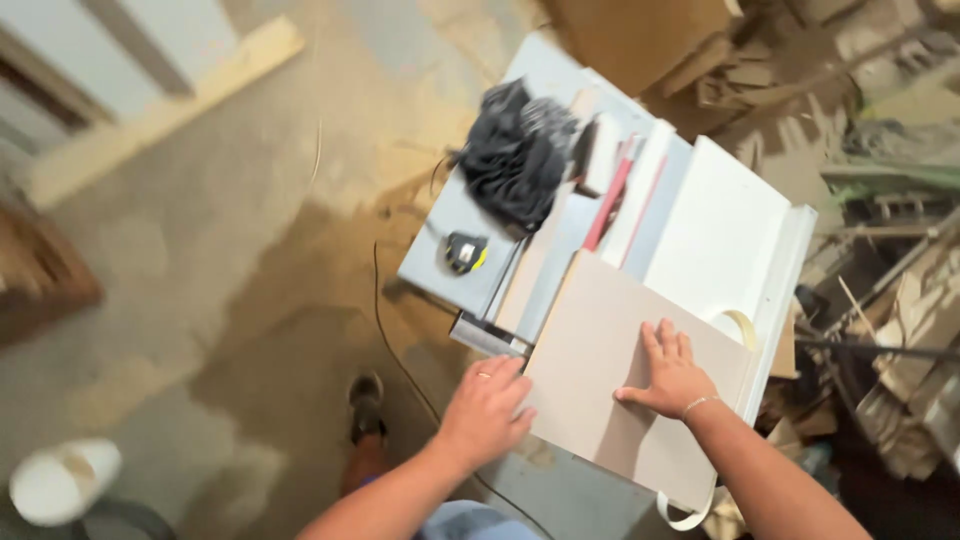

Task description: Wiping a wooden panel with a cloth in a woodworking shop

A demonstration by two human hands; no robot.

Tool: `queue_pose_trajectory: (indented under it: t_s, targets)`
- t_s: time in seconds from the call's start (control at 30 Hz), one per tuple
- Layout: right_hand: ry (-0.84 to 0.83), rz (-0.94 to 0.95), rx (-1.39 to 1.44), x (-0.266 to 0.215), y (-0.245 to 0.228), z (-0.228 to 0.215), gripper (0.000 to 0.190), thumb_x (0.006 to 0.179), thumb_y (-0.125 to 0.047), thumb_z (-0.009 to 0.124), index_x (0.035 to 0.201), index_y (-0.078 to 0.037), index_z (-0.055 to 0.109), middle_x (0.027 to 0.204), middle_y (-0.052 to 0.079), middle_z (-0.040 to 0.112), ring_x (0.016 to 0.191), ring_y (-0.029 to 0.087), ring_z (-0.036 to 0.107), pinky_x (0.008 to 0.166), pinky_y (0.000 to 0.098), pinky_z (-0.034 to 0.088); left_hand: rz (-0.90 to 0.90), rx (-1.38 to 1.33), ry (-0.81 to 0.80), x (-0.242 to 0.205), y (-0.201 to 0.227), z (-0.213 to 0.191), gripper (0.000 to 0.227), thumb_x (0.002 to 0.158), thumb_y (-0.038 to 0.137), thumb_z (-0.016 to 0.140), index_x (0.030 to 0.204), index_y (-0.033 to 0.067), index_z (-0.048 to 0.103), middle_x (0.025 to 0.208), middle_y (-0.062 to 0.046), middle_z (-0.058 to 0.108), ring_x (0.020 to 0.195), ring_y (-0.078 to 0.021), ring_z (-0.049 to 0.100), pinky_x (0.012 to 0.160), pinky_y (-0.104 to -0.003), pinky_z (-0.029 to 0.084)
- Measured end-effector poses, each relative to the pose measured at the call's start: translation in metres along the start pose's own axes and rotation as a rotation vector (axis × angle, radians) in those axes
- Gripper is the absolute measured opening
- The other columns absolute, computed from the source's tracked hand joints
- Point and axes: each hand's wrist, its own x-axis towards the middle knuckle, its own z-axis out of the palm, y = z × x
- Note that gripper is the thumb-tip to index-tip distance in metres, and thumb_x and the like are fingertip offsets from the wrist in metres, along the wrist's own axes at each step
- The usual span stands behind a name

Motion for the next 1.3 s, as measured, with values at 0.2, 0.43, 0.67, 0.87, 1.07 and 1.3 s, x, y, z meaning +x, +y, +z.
queue_pose_trajectory:
  t_s: [0.2, 0.43, 0.67, 0.87, 1.07, 1.3]
  targets:
    - [-0.022, 0.020, 0.049, 0.002, -0.002, 0.003, 0.136, 0.066, -0.094, 0.069, 0.167, -0.030, 0.003, 0.173, 0.009, 0.007, 0.157, 0.041, 0.018, 0.121, 0.0531, 0.040, 0.182, 0.262, -0.339, 0.082, -0.029, 0.042, 0.046, 0.077, 0.028, 0.080, 0.116, 0.0089, 0.065, 0.107, -0.011, 0.063, 0.106, -0.0317, 0.059, 0.093, -0.046, 0.044]
    - [-0.010, 0.041, 0.143, -0.014, -0.010, -0.015, 0.120, 0.073, -0.090, 0.061, 0.166, -0.036, 0.007, 0.174, 0.002, 0.003, 0.158, 0.038, 0.013, 0.113, 0.0649, 0.040, 0.183, 0.445, -0.924, 0.145, -0.016, 0.012, 0.079, 0.082, 0.040, 0.079, 0.152, 0.0206, 0.047, 0.153, -0.015, 0.049, 0.146, -0.0374, 0.039, 0.118, -0.060, 0.024]
    - [0.034, -0.005, 0.237, -0.027, -0.003, -0.026, 0.116, 0.076, -0.087, 0.061, 0.166, -0.032, 0.013, 0.174, 0.006, 0.006, 0.158, 0.041, 0.012, 0.113, 0.0753, 0.029, 0.232, 0.565, -1.076, 0.164, 0.007, -0.005, 0.100, 0.073, 0.049, 0.085, 0.158, 0.0209, 0.040, 0.160, -0.015, 0.041, 0.151, -0.0377, 0.034, 0.122, -0.063, 0.020]
    - [0.109, -0.052, 0.314, -0.039, 0.007, -0.019, 0.111, 0.078, -0.081, 0.062, 0.165, -0.025, 0.021, 0.173, 0.009, 0.013, 0.157, 0.042, 0.014, 0.113, 0.0765, 0.027, 0.270, 0.619, -1.076, 0.162, 0.004, 0.008, 0.101, 0.073, 0.053, 0.086, 0.157, 0.0222, 0.040, 0.158, -0.015, 0.043, 0.151, -0.0357, 0.035, 0.123, -0.060, 0.022]
    - [0.156, -0.113, 0.379, -0.075, 0.002, 0.010, 0.099, 0.087, -0.070, 0.064, 0.162, -0.018, 0.027, 0.171, 0.012, 0.018, 0.156, 0.040, 0.017, 0.116, 0.0734, 0.025, 0.267, 0.691, -1.068, 0.157, -0.002, 0.015, 0.103, 0.071, 0.058, 0.086, 0.157, 0.0259, 0.038, 0.158, -0.012, 0.044, 0.150, -0.0323, 0.037, 0.124, -0.058, 0.022]
    - [0.081, -0.086, 0.384, -0.127, -0.016, 0.054, 0.113, 0.080, -0.071, 0.073, 0.163, -0.018, 0.019, 0.171, 0.013, 0.011, 0.156, 0.039, 0.009, 0.116, 0.0719, 0.019, 0.368, 0.653, -0.965, 0.146, -0.034, 0.028, 0.112, 0.065, 0.063, 0.090, 0.156, 0.0260, 0.037, 0.154, -0.010, 0.044, 0.149, -0.0333, 0.035, 0.122, -0.060, 0.022]
